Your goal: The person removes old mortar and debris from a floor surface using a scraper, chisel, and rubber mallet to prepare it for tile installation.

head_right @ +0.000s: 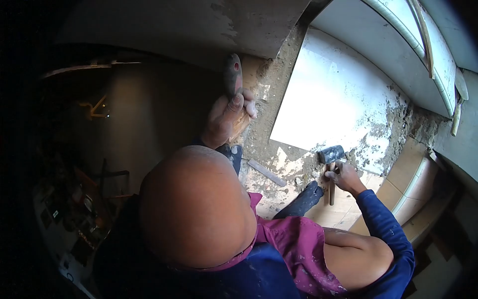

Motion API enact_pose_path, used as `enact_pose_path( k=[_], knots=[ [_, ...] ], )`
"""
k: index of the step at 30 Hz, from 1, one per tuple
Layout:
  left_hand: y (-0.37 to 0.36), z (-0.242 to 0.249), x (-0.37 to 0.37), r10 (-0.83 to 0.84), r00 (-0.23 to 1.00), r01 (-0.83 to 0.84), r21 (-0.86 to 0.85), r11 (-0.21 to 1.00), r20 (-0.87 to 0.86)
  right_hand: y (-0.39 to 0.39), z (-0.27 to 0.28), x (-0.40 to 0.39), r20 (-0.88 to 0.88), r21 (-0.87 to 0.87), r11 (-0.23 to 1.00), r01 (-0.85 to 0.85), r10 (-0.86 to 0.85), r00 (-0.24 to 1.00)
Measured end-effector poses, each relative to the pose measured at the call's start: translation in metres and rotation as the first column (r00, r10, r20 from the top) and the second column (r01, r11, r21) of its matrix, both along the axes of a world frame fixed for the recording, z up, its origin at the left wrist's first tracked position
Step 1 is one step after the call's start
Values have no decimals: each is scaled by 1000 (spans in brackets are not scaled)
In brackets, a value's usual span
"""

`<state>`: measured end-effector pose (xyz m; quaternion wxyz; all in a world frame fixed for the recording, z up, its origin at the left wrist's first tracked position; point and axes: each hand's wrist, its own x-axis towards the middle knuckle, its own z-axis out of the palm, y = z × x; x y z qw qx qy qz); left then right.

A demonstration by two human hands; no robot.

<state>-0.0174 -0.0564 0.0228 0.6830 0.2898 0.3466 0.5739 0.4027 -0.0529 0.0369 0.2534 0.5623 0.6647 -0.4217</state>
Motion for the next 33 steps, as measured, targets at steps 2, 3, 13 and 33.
enact_pose_path(
  k=[2, 3, 13, 33],
  knots=[
    [1, 9, 5, 62, 994, -65, -20, 998, -95, 1, -7, 4, 39, -14, 997, -71, 71, 997],
    [1, 14, 6, 92, 985, -96, -27, 995, -143, 3, -9, 7, 57, -21, 994, -105, 106, 993],
    [31, 52, 15, 333, 617, 84, 480, 873, -713, 64, 68, -73, -379, -103, 849, 518, -515, 769],
    [121, -47, 108, 370, 356, 163, 447, 879, -858, 102, 81, -149, -657, 51, 712, 700, -504, 561]
  ],
)
